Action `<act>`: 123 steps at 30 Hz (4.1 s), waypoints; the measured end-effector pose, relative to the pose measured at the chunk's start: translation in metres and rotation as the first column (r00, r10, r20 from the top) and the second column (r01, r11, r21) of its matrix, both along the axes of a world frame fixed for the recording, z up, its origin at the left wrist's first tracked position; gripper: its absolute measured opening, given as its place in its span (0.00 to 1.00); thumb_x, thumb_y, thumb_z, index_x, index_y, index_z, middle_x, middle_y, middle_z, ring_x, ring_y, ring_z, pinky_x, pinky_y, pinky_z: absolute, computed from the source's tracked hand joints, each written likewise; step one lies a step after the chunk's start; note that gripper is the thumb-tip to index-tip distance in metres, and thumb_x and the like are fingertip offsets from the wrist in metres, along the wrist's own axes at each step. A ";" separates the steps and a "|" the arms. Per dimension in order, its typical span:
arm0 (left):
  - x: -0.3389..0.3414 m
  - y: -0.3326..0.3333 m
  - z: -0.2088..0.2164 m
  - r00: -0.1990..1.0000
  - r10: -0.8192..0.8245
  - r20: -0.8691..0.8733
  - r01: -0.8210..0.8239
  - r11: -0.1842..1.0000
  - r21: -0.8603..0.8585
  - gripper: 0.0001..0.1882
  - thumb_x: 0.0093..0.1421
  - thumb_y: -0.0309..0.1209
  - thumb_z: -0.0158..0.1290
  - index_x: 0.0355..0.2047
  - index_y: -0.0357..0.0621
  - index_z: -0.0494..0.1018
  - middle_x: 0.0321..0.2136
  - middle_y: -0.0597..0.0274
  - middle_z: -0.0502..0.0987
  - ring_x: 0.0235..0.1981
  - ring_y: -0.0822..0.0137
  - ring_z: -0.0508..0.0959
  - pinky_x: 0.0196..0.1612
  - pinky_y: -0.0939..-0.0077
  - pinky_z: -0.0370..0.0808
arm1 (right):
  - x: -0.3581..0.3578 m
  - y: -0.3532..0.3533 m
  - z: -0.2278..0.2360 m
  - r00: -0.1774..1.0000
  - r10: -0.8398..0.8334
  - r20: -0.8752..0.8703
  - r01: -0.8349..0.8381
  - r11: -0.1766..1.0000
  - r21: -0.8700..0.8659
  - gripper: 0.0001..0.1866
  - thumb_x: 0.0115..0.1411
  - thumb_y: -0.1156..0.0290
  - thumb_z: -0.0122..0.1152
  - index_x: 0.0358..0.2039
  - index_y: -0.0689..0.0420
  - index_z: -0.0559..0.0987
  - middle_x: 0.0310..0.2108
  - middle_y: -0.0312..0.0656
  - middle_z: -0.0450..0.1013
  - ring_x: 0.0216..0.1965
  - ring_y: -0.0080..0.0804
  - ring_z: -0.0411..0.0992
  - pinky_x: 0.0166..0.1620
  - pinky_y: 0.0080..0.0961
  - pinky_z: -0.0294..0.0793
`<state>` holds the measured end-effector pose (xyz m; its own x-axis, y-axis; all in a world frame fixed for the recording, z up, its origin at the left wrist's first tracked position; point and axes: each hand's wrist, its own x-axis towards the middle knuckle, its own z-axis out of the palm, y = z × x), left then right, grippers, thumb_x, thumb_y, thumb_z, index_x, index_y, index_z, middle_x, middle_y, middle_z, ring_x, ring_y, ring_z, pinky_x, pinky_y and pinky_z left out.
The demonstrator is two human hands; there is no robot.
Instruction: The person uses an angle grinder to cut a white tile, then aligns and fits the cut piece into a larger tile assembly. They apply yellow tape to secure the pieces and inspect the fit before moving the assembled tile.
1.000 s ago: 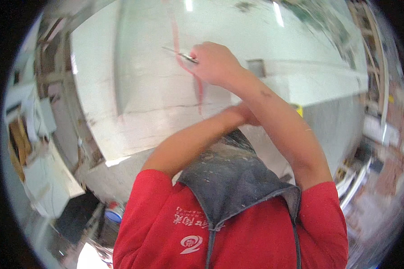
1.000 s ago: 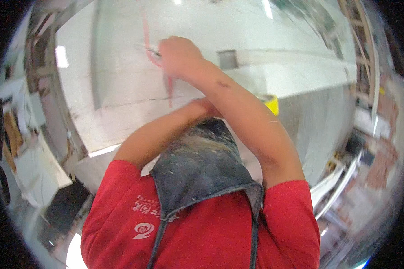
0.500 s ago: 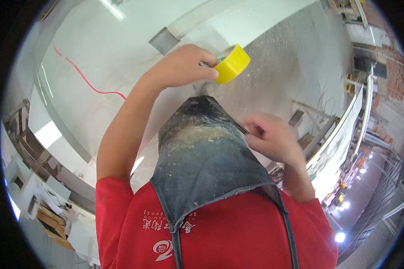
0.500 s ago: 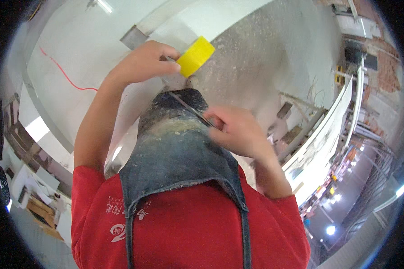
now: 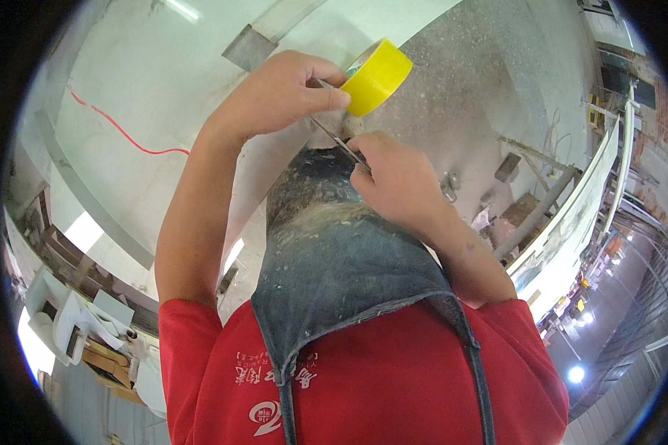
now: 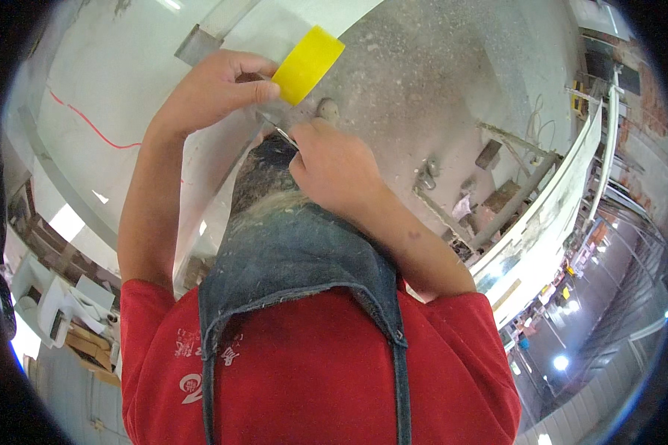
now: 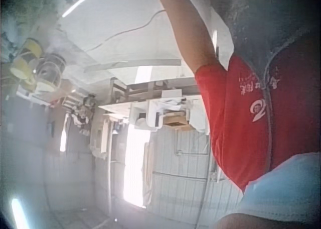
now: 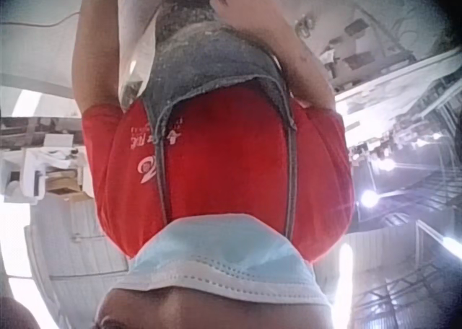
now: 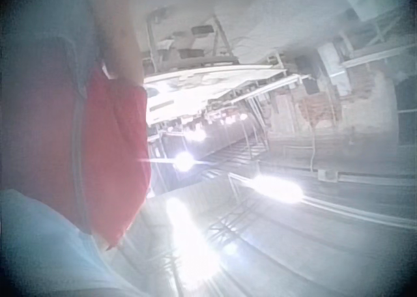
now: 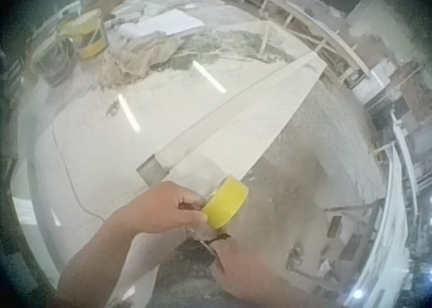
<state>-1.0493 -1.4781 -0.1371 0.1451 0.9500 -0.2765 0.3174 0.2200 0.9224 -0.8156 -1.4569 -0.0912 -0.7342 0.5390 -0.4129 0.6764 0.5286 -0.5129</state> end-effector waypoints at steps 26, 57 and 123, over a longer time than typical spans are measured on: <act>0.006 -0.005 0.003 0.999 0.037 0.035 -0.038 0.999 0.015 0.17 0.62 0.36 0.58 0.43 0.34 0.81 0.26 0.62 0.77 0.29 0.72 0.73 0.37 0.73 0.72 | -0.018 0.002 0.004 0.994 0.047 0.101 -0.051 0.998 0.031 0.11 0.56 0.70 0.55 0.38 0.60 0.77 0.36 0.54 0.76 0.39 0.58 0.76 0.44 0.52 0.75; 0.059 -0.125 0.002 0.484 0.330 -0.810 -0.301 0.933 0.200 0.45 0.58 0.47 0.63 0.67 0.33 0.60 0.71 0.44 0.57 0.72 0.42 0.55 0.71 0.43 0.49 | 0.076 0.049 0.001 0.893 -0.447 -0.046 0.402 0.840 -0.364 0.17 0.58 0.67 0.62 0.48 0.57 0.80 0.23 0.36 0.72 0.24 0.24 0.69 0.31 0.25 0.70; 0.130 -0.321 -0.132 -0.209 -0.629 0.748 -0.793 -0.339 -0.507 0.40 0.69 0.58 0.47 0.69 0.41 0.57 0.67 0.50 0.64 0.66 0.51 0.67 0.67 0.50 0.64 | -0.213 -0.308 -0.057 0.136 0.989 -0.049 -0.986 0.140 0.090 0.17 0.58 0.56 0.70 0.27 0.58 0.78 0.19 0.37 0.75 0.21 0.28 0.72 0.26 0.27 0.70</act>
<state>-0.9195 -1.7991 -0.2693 -0.9419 -0.2195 -0.2542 0.2868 -0.9195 -0.2689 -1.0284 -1.7646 -0.1487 -0.6710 -0.6656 -0.3267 -0.4780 0.7252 -0.4957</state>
